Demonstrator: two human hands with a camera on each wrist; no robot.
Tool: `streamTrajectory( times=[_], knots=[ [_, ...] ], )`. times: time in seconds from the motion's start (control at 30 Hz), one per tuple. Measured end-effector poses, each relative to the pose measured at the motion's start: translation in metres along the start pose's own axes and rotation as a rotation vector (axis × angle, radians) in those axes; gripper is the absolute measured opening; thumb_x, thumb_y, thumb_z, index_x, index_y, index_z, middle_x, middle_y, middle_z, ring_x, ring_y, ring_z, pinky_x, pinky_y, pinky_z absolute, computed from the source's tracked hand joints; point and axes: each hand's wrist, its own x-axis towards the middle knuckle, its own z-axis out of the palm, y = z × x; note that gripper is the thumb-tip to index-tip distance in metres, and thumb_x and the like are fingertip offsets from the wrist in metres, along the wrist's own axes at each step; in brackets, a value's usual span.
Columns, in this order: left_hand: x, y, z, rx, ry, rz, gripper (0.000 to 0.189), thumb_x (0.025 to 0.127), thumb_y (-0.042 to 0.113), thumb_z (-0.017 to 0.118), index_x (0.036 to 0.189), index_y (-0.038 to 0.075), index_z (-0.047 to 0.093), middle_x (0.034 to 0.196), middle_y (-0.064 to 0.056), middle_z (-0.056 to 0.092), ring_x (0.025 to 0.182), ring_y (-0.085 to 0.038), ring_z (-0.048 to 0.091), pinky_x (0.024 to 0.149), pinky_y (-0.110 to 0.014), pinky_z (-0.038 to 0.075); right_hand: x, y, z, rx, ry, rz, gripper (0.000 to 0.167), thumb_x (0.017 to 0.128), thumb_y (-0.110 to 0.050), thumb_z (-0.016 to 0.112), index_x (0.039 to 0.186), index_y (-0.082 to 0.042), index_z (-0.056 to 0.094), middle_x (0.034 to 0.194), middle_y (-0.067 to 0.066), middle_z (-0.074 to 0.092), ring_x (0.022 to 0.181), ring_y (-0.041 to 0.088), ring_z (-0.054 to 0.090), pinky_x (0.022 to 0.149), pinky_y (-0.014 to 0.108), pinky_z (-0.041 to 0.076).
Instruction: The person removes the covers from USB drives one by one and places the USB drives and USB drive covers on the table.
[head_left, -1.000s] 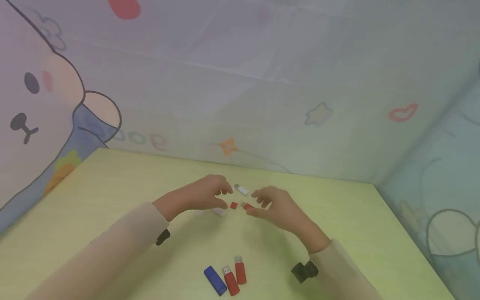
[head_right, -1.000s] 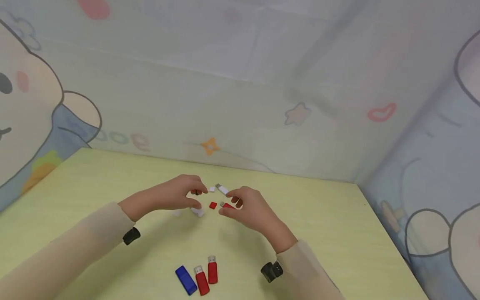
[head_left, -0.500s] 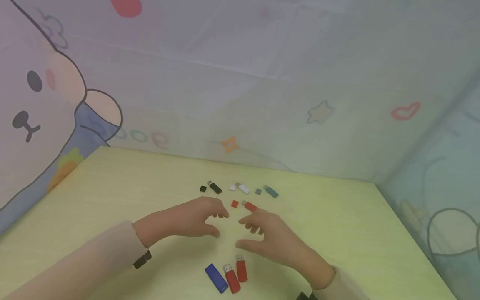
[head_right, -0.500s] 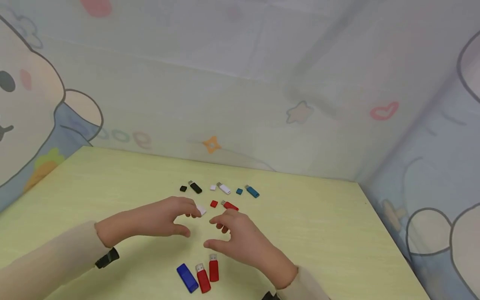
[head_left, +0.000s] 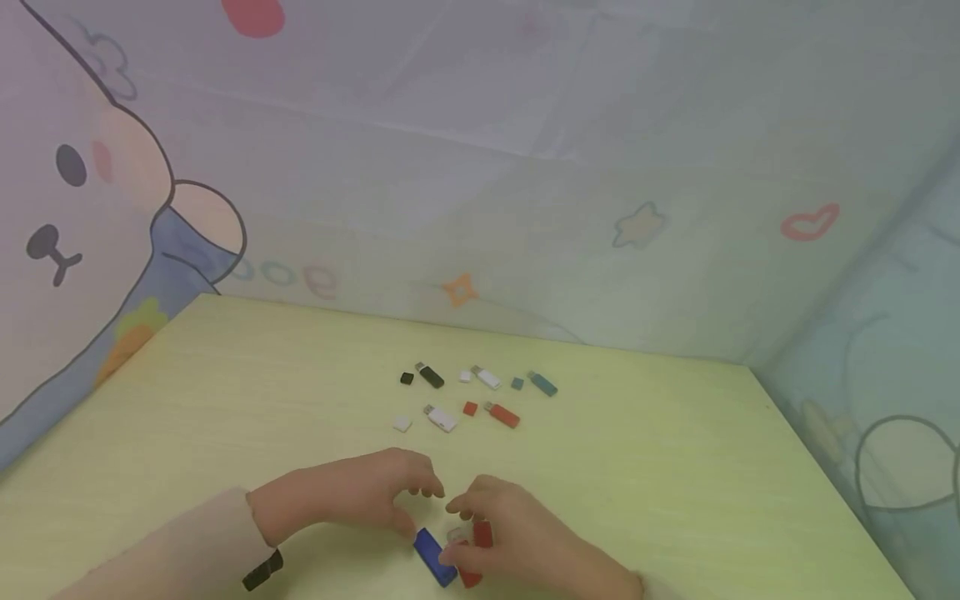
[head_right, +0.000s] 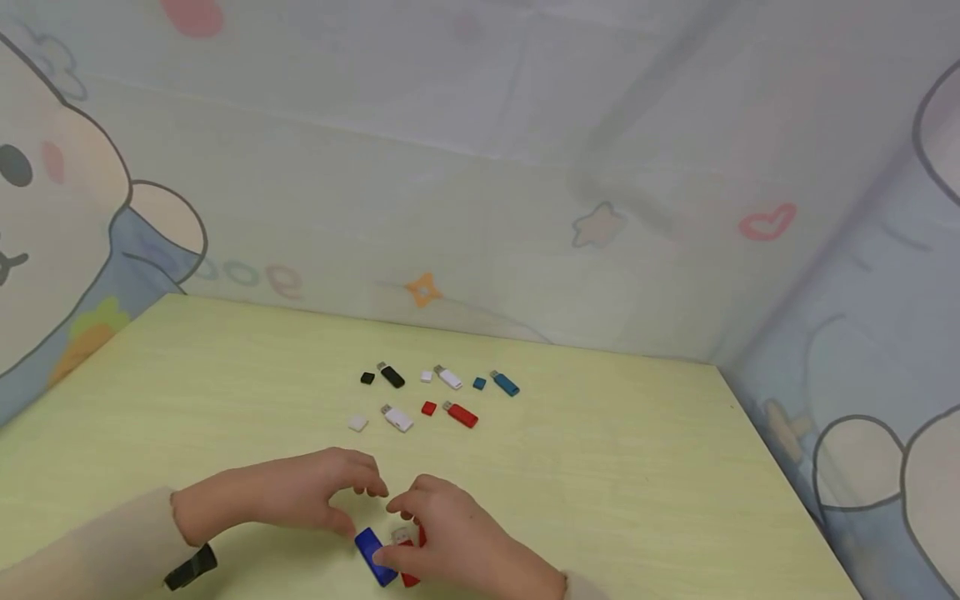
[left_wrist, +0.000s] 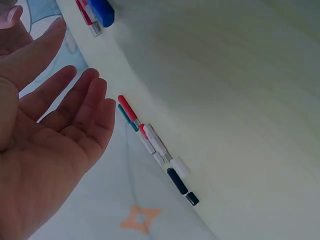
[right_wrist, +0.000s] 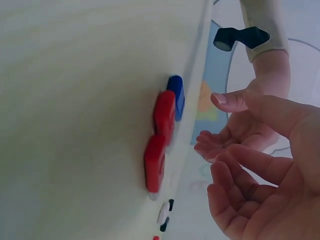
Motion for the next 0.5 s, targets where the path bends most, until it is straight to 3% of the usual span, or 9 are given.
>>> streamTrajectory(
  times=[0.27, 0.5],
  knots=[
    [0.000, -0.003, 0.010, -0.071, -0.048, 0.010, 0.037, 0.075, 0.013, 0.081, 0.109, 0.012, 0.069, 0.094, 0.010, 0.059, 0.088, -0.003, 0.053, 0.079, -0.022, 0.047, -0.001, 0.000, 0.018, 0.104, -0.010, 0.057, 0.031, 0.082, -0.032, 0.077, 0.106, -0.013, 0.070, 0.080, -0.011, 0.053, 0.071, 0.001, 0.051, 0.068, 0.018, 0.045],
    [0.002, -0.002, 0.018, -0.017, -0.053, 0.019, 0.035, 0.071, 0.012, 0.083, 0.103, 0.013, 0.070, 0.082, 0.014, 0.052, 0.076, -0.001, 0.046, 0.073, -0.019, 0.043, 0.003, 0.003, 0.024, -0.017, -0.002, -0.044, 0.015, 0.083, -0.034, 0.075, 0.083, -0.022, 0.065, 0.072, -0.010, 0.049, 0.066, 0.000, 0.044, 0.062, 0.017, 0.039]
  ],
)
